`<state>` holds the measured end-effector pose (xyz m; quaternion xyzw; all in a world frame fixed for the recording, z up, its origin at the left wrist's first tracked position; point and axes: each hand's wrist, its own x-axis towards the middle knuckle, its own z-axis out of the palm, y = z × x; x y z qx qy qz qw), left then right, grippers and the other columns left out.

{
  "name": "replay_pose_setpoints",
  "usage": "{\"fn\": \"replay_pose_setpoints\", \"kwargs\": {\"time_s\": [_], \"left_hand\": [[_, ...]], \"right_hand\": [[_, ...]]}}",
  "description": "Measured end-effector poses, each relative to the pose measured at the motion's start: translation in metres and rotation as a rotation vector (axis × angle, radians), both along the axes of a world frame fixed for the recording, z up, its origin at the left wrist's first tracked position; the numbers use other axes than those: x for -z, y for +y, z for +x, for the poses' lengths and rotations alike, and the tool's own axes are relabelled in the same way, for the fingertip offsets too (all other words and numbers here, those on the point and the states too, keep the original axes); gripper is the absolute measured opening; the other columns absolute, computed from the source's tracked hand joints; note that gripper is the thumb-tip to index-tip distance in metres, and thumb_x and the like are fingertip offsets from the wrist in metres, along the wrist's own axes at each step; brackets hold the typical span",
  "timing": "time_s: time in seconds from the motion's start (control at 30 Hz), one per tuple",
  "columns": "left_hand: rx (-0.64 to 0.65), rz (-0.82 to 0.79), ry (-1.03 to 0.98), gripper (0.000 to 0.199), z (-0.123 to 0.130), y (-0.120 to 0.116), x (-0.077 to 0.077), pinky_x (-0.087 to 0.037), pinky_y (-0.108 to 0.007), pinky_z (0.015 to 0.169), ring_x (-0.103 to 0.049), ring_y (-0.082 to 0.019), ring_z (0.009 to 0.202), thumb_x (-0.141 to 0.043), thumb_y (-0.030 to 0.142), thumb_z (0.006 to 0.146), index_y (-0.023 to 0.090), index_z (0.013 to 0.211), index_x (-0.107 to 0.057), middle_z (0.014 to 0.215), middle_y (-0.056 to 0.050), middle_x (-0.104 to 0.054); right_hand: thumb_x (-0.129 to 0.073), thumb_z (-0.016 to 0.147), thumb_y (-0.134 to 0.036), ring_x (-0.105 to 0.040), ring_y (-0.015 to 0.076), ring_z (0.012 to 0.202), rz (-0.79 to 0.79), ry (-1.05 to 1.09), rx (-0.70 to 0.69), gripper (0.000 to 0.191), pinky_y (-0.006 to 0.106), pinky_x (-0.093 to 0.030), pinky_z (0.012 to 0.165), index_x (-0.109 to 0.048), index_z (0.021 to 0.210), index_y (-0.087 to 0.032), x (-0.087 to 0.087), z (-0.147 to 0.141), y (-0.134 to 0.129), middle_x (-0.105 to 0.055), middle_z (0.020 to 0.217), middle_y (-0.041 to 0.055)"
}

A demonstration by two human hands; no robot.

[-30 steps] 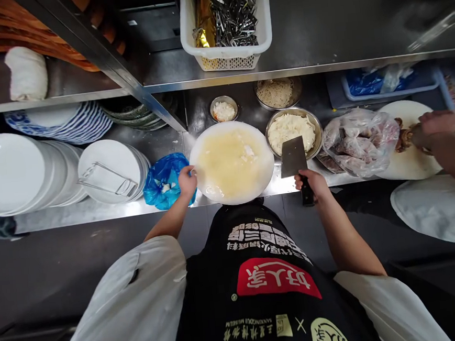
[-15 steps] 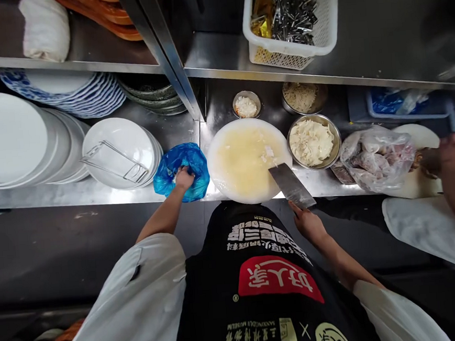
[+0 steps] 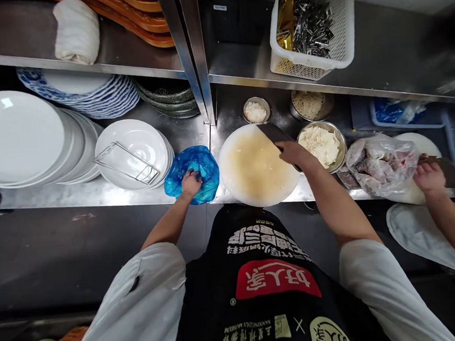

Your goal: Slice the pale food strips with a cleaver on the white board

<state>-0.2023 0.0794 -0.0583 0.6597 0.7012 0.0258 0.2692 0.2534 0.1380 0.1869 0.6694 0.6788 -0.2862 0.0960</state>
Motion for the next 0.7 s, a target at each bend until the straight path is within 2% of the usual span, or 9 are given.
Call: {"fn": "replay_pose_setpoints", "kwargs": {"time_s": [0.07, 0.23, 0.3, 0.33, 0.4, 0.47, 0.53, 0.6, 0.7], "left_hand": [[0.026, 0.003, -0.033, 0.041, -0.004, 0.001, 0.002, -0.029, -0.039, 0.122, -0.042, -0.029, 0.141, -0.063, 0.028, 0.084, 0.014, 0.123, -0.064, 0.149, -0.016, -0.049], [0.022, 0.027, -0.106, 0.039, -0.011, 0.001, 0.005, -0.032, -0.041, 0.121, -0.045, -0.03, 0.136, -0.067, 0.028, 0.084, 0.017, 0.121, -0.062, 0.148, -0.013, -0.049], [0.034, 0.023, -0.108, 0.038, -0.012, 0.0, 0.005, -0.032, -0.039, 0.121, -0.044, -0.029, 0.138, -0.065, 0.027, 0.085, 0.017, 0.121, -0.063, 0.148, -0.013, -0.049], [0.038, 0.017, -0.106, 0.037, -0.012, -0.001, 0.005, -0.032, -0.039, 0.121, -0.044, -0.028, 0.138, -0.064, 0.026, 0.085, 0.017, 0.121, -0.063, 0.148, -0.013, -0.049], [0.04, 0.005, -0.107, 0.036, -0.012, -0.002, 0.003, -0.032, -0.038, 0.12, -0.044, -0.028, 0.138, -0.064, 0.024, 0.084, 0.018, 0.12, -0.064, 0.149, -0.012, -0.049], [0.04, -0.004, -0.117, 0.036, -0.011, -0.002, 0.0, -0.032, -0.039, 0.12, -0.044, -0.028, 0.137, -0.065, 0.023, 0.083, 0.019, 0.119, -0.064, 0.148, -0.012, -0.049], [0.044, -0.003, -0.133, 0.037, -0.011, -0.002, -0.001, -0.032, -0.039, 0.119, -0.045, -0.029, 0.136, -0.066, 0.022, 0.082, 0.017, 0.119, -0.063, 0.147, -0.012, -0.049], [0.047, -0.001, -0.136, 0.039, -0.011, -0.003, -0.001, -0.032, -0.039, 0.119, -0.045, -0.029, 0.135, -0.068, 0.021, 0.082, 0.015, 0.12, -0.063, 0.147, -0.013, -0.05], [0.066, 0.003, -0.108, 0.038, -0.012, -0.003, 0.003, -0.031, -0.038, 0.12, -0.044, -0.028, 0.137, -0.066, 0.023, 0.082, 0.017, 0.119, -0.064, 0.148, -0.012, -0.049]], "right_hand": [[-0.057, 0.086, -0.018, -0.064, 0.0279, 0.118, -0.024, -0.029, 0.043, 0.064, 0.036, -0.048, 0.101, -0.054, 0.15, -0.022, -0.01, 0.012, -0.061, -0.066, 0.135, 0.0114], [-0.047, 0.096, -0.031, -0.073, 0.0314, 0.098, -0.241, -0.21, 0.196, 0.061, 0.042, -0.055, 0.086, -0.043, 0.157, -0.034, -0.024, 0.013, -0.261, -0.074, 0.116, 0.0119], [-0.041, 0.096, -0.031, -0.073, 0.032, 0.099, -0.294, -0.219, 0.233, 0.061, 0.044, -0.055, 0.084, -0.04, 0.157, -0.04, -0.022, -0.001, -0.307, -0.073, 0.118, 0.0108], [-0.041, 0.095, -0.03, -0.073, 0.0326, 0.099, -0.339, -0.201, 0.225, 0.063, 0.044, -0.055, 0.083, -0.039, 0.157, -0.041, -0.018, -0.01, -0.317, -0.073, 0.118, 0.0112], [-0.042, 0.094, -0.028, -0.073, 0.0332, 0.097, -0.379, -0.19, 0.218, 0.066, 0.045, -0.055, 0.084, -0.037, 0.159, -0.037, -0.008, -0.03, -0.311, -0.074, 0.111, 0.0129], [-0.043, 0.095, -0.026, -0.073, 0.0325, 0.095, -0.347, -0.171, 0.197, 0.066, 0.043, -0.055, 0.086, -0.037, 0.16, -0.03, 0.003, -0.049, -0.275, -0.075, 0.103, 0.0137], [-0.048, 0.093, -0.021, -0.072, 0.0315, 0.098, -0.283, -0.168, 0.204, 0.066, 0.042, -0.053, 0.089, -0.04, 0.158, -0.023, 0.011, -0.065, -0.215, -0.074, 0.105, 0.0156], [-0.05, 0.092, -0.016, -0.069, 0.0305, 0.107, -0.193, -0.091, 0.186, 0.064, 0.039, -0.051, 0.092, -0.042, 0.156, -0.013, 0.017, -0.074, -0.143, -0.071, 0.118, 0.0199], [-0.045, 0.094, -0.008, -0.062, 0.0284, 0.12, -0.044, -0.006, 0.16, 0.055, 0.04, -0.043, 0.101, -0.045, 0.147, 0.007, 0.017, -0.064, -0.047, -0.065, 0.124, 0.0256]]}}
